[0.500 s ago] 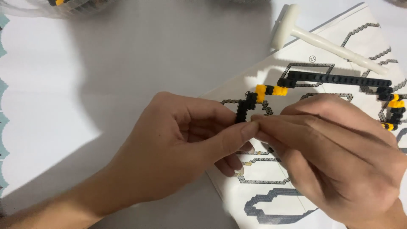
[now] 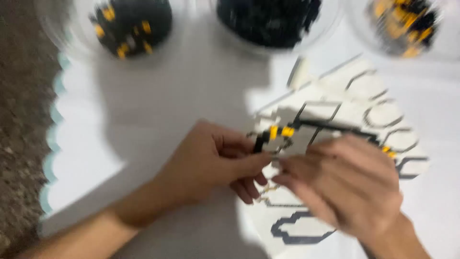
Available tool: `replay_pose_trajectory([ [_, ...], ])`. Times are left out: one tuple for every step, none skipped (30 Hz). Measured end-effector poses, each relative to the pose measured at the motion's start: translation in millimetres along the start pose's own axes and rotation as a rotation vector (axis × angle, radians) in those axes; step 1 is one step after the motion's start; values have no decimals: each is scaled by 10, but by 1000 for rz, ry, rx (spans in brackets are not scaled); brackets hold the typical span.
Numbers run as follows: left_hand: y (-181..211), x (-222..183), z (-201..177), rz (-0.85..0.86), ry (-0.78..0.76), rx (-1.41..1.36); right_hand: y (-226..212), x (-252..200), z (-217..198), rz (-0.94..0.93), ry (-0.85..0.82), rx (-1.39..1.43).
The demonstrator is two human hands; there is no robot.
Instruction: Assembling a miniature model using small interlocking plastic blocks while following a printed instruction manual.
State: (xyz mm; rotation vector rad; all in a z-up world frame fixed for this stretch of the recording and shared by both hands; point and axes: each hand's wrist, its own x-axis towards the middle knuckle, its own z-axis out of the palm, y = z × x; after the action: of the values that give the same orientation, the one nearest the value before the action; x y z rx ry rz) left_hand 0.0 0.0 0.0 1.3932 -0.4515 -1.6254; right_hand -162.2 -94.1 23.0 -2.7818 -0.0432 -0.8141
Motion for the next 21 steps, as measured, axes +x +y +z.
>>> replay_pose_trajectory([
  [-13, 14, -10, -13, -4, -33, -50, 50, -74, 38, -37, -31],
  [38, 0, 9, 14, -6, -21, -92, 150, -141, 22, -23, -51],
  [82, -15, 32, -47, 40, -40, -141, 246, -211, 70, 3, -77],
  [123, -23, 56, -107, 86, -59, -187, 335, -278, 117, 30, -103],
  [110, -34, 51, -89, 75, -49, -7, 292, -365, 112, 39, -123],
  [96, -35, 46, -69, 82, -74, 178, 247, -455, 469, -498, -439],
  [84, -31, 35, -54, 82, -98, 355, 202, -552, 864, -1010, -766],
  [147, -40, 36, -41, 66, -87, 590, 94, -650, 880, -997, -782],
  [179, -61, 53, -73, 96, -84, 808, -50, -752, 729, -418, -568],
  [202, -78, 74, -105, 127, -81, 1023, -207, -857, 549, 155, -363],
  [216, -81, 91, -102, 116, -74, 1237, -153, -928, 555, 160, -374],
  [228, -84, 109, -110, 152, -81, 1450, -105, -1004, 657, 122, -283],
  [236, -86, 130, -116, 185, -88, 1657, -64, -1093, 756, 85, -191],
  [208, -89, 119, -111, 172, -81, 1753, -9, -1063, 761, 92, -204],
  [195, -70, 112, -112, 178, -11, 1868, 49, -1053, 848, -91, -240],
  [185, -44, 102, -112, 183, 60, 1991, 108, -1047, 936, -274, -273],
  [234, 3, 124, -92, 169, 65, 2036, 173, -1075, 936, -259, -295],
  [276, 52, 139, -98, 182, 68, 2081, 236, -1095, 950, -330, -354],
  [285, 62, 147, -122, 200, 68, 2098, 266, -1067, 970, -413, -399],
  [280, 76, 146, -146, 218, 69, 2115, 289, -1024, 991, -496, -443],
  [249, 65, 142, -180, 244, 66, 2124, 302, -942, 1008, -588, -476],
])
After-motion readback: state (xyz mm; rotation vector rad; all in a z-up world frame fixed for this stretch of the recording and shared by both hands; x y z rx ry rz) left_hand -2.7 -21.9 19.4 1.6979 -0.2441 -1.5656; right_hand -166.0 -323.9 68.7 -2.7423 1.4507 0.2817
